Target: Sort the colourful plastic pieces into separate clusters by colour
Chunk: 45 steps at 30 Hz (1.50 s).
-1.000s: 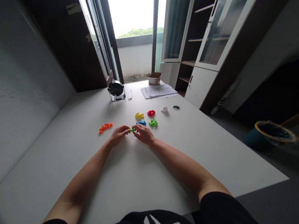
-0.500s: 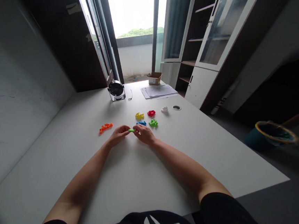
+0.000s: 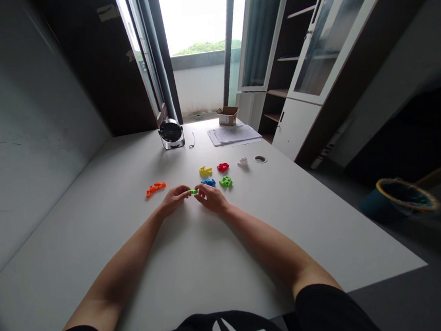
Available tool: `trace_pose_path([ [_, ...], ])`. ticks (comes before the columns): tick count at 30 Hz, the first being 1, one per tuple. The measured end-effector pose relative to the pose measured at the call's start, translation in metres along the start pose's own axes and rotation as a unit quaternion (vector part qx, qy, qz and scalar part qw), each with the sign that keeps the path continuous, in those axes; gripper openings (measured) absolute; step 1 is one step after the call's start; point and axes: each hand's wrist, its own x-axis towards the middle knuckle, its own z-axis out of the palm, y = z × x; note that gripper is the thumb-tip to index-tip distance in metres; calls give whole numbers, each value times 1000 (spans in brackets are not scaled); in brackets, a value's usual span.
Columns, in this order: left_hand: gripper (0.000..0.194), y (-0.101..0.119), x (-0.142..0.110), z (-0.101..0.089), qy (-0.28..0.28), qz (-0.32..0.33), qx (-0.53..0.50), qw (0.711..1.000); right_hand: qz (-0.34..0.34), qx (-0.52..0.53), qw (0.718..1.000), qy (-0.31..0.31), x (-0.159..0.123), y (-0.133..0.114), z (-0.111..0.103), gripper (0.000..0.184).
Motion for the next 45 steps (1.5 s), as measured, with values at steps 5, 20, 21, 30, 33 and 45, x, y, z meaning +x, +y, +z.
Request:
trace_pose_path([
  [5, 33, 0, 0, -1, -8, -1, 23, 1000, 1, -8, 1000, 8, 1, 0, 1, 14],
  [20, 36, 4, -1, 0, -1, -10, 20, 1000, 5, -2, 1000, 22, 0, 0, 0, 23],
  [21, 36, 4, -1, -1, 0, -11, 22, 1000, 4, 0, 1000, 22, 0, 1, 0, 26],
  [30, 36, 2, 0, -1, -3, -25, 59, 998, -50, -48, 997, 14, 0, 1, 0, 18],
  [33, 37, 2, 0, -2, 2, -26, 85, 996, -63, -64, 996, 17, 0, -1, -1, 17],
  [45, 47, -1, 2, -1, 0, -26, 110, 994, -62, -50, 997, 19, 0, -7, -3, 11],
])
